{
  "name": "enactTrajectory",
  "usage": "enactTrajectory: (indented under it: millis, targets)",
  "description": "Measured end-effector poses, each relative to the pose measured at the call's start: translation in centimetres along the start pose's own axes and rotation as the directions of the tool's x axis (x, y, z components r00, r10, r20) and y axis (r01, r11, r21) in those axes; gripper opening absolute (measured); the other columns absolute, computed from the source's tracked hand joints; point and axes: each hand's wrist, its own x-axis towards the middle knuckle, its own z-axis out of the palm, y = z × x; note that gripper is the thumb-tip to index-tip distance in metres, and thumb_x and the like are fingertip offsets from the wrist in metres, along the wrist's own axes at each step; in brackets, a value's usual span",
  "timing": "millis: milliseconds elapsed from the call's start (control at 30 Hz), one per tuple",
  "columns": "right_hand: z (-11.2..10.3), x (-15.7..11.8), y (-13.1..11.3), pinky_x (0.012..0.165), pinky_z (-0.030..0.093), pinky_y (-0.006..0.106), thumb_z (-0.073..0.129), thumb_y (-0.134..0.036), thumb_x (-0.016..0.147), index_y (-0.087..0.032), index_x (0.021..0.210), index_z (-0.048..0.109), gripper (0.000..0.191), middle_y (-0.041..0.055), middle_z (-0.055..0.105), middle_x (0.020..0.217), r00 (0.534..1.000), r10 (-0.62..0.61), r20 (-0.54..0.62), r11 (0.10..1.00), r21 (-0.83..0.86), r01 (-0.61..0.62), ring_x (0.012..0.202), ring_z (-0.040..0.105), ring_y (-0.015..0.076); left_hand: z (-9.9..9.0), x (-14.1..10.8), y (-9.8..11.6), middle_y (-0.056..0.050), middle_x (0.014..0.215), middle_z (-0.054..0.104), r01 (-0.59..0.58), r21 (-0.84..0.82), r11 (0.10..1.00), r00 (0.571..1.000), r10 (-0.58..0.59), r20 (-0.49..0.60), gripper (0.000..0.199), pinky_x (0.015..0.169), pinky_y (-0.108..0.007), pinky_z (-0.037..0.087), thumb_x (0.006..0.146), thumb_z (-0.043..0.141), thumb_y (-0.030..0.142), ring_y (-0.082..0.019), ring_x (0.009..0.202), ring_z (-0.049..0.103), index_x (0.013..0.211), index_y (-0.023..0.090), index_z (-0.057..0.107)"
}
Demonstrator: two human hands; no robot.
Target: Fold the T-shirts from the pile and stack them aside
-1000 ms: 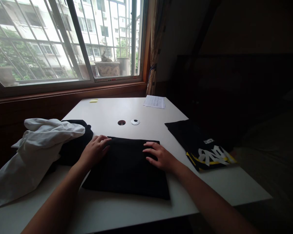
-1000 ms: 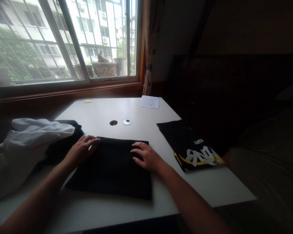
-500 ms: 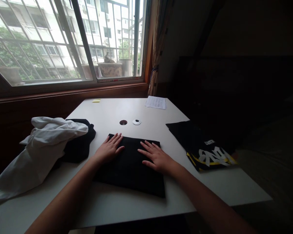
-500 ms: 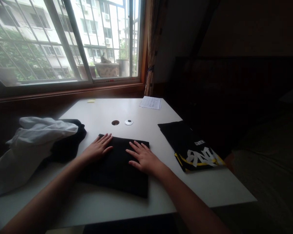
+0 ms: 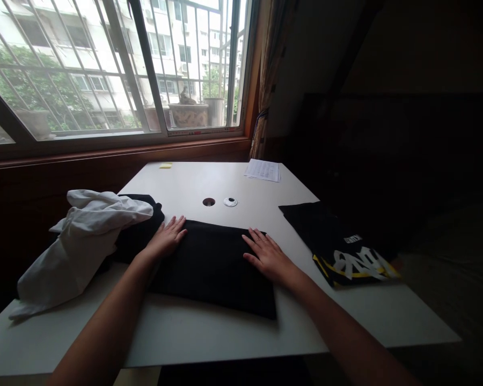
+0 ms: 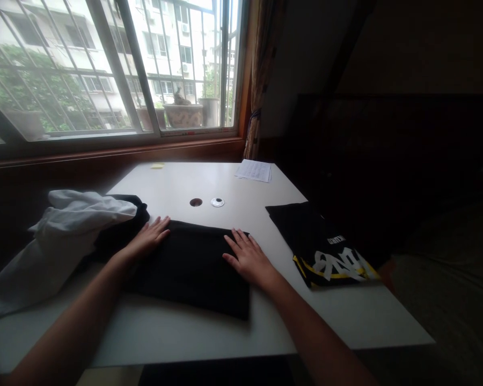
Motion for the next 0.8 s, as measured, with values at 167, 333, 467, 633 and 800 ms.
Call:
enactTrajectory:
  millis: [167,333,467,633,800]
  targets:
    - [0.2,-0.2,0.5,0.123,0.022,0.051,0.027,-0.062,0.103,-0.026,0.16,0.031,0.067,0.0069,0.023,0.168,0.996,0.032,-0.083,0.999,0.008,-0.032,0.155,0.02,0.0256,0.6,-0.4,-1.6,-0.011,0.164,0.031,-0.04,-0.065,0.997,0.979,0.025,-0.204,0.06,0.122,-0.053,0.028,0.103,0.03,0.042,-0.03,0.152,0.028,0.159,0.019,0.032]
    - [-0.3,-0.1,0.6,0.114,0.033,0.052,0.036,-0.054,0.103,-0.029,0.149,0.048,0.053,0.0077,0.045,0.157,0.979,0.078,-0.189,0.997,-0.015,-0.082,0.144,0.038,0.0286,-0.8,-1.8,0.2,-0.008,0.161,0.039,-0.126,-0.043,0.991,0.936,0.105,-0.336,0.052,0.12,-0.051,0.035,0.104,0.035,0.037,-0.028,0.151,0.032,0.152,0.022,0.045]
    - [-1.1,-0.1,0.4,0.097,0.043,0.047,0.048,-0.044,0.101,-0.025,0.119,0.067,0.033,0.0104,0.066,0.126,0.951,0.104,-0.29,0.993,-0.02,-0.114,0.118,0.056,0.0294,-1.9,-3.0,4.9,-0.006,0.159,0.043,-0.339,0.086,0.937,0.886,0.349,-0.304,0.046,0.123,-0.052,0.03,0.105,0.038,0.038,-0.029,0.152,0.028,0.145,0.022,0.054]
    - [-1.5,-0.5,-0.1,0.081,0.045,0.036,0.052,-0.034,0.099,-0.021,0.086,0.061,0.02,0.0066,0.064,0.092,0.958,0.019,-0.287,1.0,-0.002,-0.02,0.087,0.059,0.0219,-0.1,-4.6,11.5,-0.004,0.159,0.043,-0.569,0.1,0.816,0.808,0.578,-0.117,0.05,0.123,-0.052,0.031,0.105,0.042,0.047,-0.028,0.151,0.031,0.15,0.027,0.047]
    - [-1.3,-0.6,-1.2,0.07,0.045,0.031,0.051,-0.031,0.1,-0.022,0.083,0.059,0.02,0.0029,0.061,0.086,0.981,-0.124,-0.147,0.988,0.075,0.136,0.076,0.058,0.0175,2.2,-4.4,13.1,-0.006,0.165,0.028,-0.59,0.076,0.804,0.801,0.594,-0.071,0.062,0.124,-0.051,0.025,0.104,0.035,0.057,-0.027,0.153,0.024,0.158,0.027,0.031]
